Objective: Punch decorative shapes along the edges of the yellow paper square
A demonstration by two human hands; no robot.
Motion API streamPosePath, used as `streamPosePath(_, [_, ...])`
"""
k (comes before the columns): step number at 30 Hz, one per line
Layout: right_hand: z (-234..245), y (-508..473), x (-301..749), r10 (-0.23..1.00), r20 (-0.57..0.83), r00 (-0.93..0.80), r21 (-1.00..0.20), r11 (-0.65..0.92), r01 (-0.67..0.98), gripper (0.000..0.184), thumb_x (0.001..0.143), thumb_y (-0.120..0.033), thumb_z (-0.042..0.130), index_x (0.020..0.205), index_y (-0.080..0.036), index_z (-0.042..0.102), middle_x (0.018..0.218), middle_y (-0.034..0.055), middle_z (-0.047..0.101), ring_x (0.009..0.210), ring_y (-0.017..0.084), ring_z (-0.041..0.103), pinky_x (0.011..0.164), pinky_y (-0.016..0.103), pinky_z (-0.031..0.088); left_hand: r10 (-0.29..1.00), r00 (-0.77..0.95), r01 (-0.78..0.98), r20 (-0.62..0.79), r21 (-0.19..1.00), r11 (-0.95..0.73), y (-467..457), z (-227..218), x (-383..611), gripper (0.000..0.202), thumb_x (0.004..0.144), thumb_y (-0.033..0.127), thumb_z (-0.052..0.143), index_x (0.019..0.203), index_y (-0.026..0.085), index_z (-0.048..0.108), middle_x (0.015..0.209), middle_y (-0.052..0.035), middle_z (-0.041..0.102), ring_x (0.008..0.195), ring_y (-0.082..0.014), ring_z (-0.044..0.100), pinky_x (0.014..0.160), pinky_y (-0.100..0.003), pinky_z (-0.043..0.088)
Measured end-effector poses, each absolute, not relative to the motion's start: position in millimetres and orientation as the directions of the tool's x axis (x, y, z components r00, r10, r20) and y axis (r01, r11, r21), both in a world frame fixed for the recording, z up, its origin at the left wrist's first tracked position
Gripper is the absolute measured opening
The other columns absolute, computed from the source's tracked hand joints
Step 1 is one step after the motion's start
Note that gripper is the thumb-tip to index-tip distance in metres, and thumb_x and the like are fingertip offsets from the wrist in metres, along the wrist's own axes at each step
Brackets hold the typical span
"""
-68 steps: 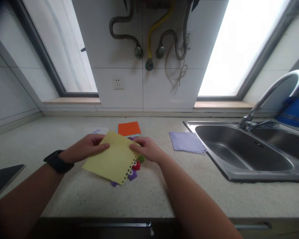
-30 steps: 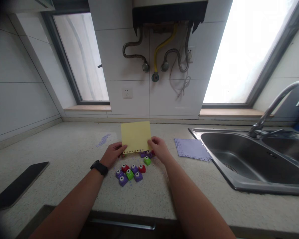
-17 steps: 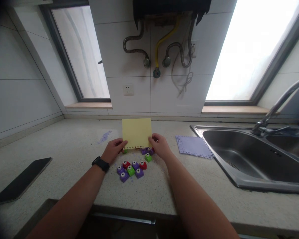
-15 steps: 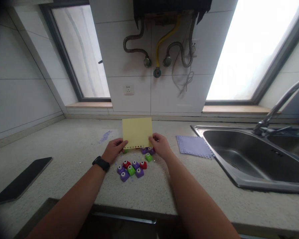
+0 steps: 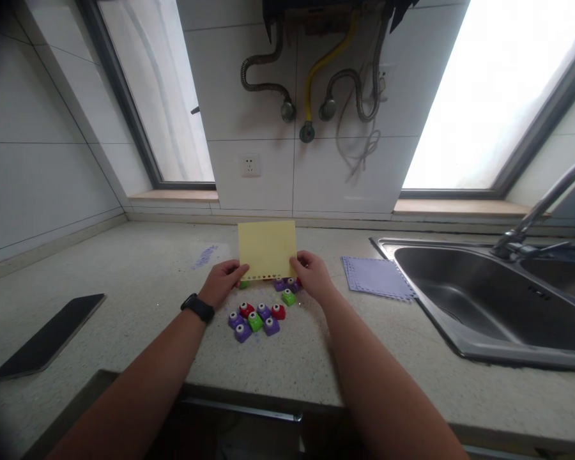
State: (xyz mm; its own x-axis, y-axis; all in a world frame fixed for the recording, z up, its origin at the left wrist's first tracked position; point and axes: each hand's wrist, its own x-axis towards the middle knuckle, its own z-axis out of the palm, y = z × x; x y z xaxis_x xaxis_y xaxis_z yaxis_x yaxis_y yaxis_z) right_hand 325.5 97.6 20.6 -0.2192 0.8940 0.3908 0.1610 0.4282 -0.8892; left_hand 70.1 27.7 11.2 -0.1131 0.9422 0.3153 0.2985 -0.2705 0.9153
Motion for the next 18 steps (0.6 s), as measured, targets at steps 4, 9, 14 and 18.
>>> streamPosePath(4, [21.5,96.7,325.2,0.895,0.394,-0.211,-0.889,0.429,0.162,0.024,0.081,-0.044,0.065,0.082,-0.020,0.071,0.077,0.0039,0.070,0.071,0.021,0.062,0.066,0.032,0.047,0.954,-0.103,0.317,0.283,0.918,-0.238,29.0,8.1,69.1,0.035,0.090,0.051,0.067,0.082,0.017,0.069,0.066,0.0022,0.062,0.060,-0.0144,0.058,0.058,-0.028,0.047])
streamPosePath(9, [22.1,96.3,325.0,0.895,0.393,-0.211,-0.890,0.428,0.159,0.024,0.081,-0.044,0.065,0.082,-0.020,0.070,0.077,0.0042,0.070,0.070,0.021,0.061,0.065,0.033,0.047,0.973,-0.088,0.327,0.214,0.929,-0.175,30.0,6.1,68.0,0.035,0.096,0.036,0.064,0.125,0.017,0.063,0.123,-0.0099,0.067,0.100,-0.0243,0.068,0.084,-0.045,0.059])
streamPosePath(14, [22.7,96.2,325.2,0.893,0.397,-0.210,-0.887,0.432,0.160,0.023,0.081,-0.043,0.066,0.081,-0.020,0.070,0.077,0.0037,0.070,0.071,0.021,0.061,0.067,0.033,0.048,0.980,-0.083,0.317,0.181,0.937,-0.146,31.3,5.2,66.5,0.037,0.096,0.036,0.065,0.129,0.018,0.062,0.129,-0.0109,0.064,0.107,-0.0265,0.067,0.088,-0.047,0.058])
streamPosePath(18, [22.4,96.2,325.2,0.891,0.402,-0.212,-0.886,0.437,0.155,0.024,0.081,-0.043,0.066,0.081,-0.020,0.071,0.078,0.0037,0.071,0.071,0.021,0.061,0.067,0.033,0.048,0.982,-0.083,0.310,0.168,0.941,-0.135,32.1,4.5,66.4,0.038,0.096,0.035,0.065,0.129,0.018,0.061,0.130,-0.0111,0.064,0.107,-0.0267,0.067,0.088,-0.048,0.058])
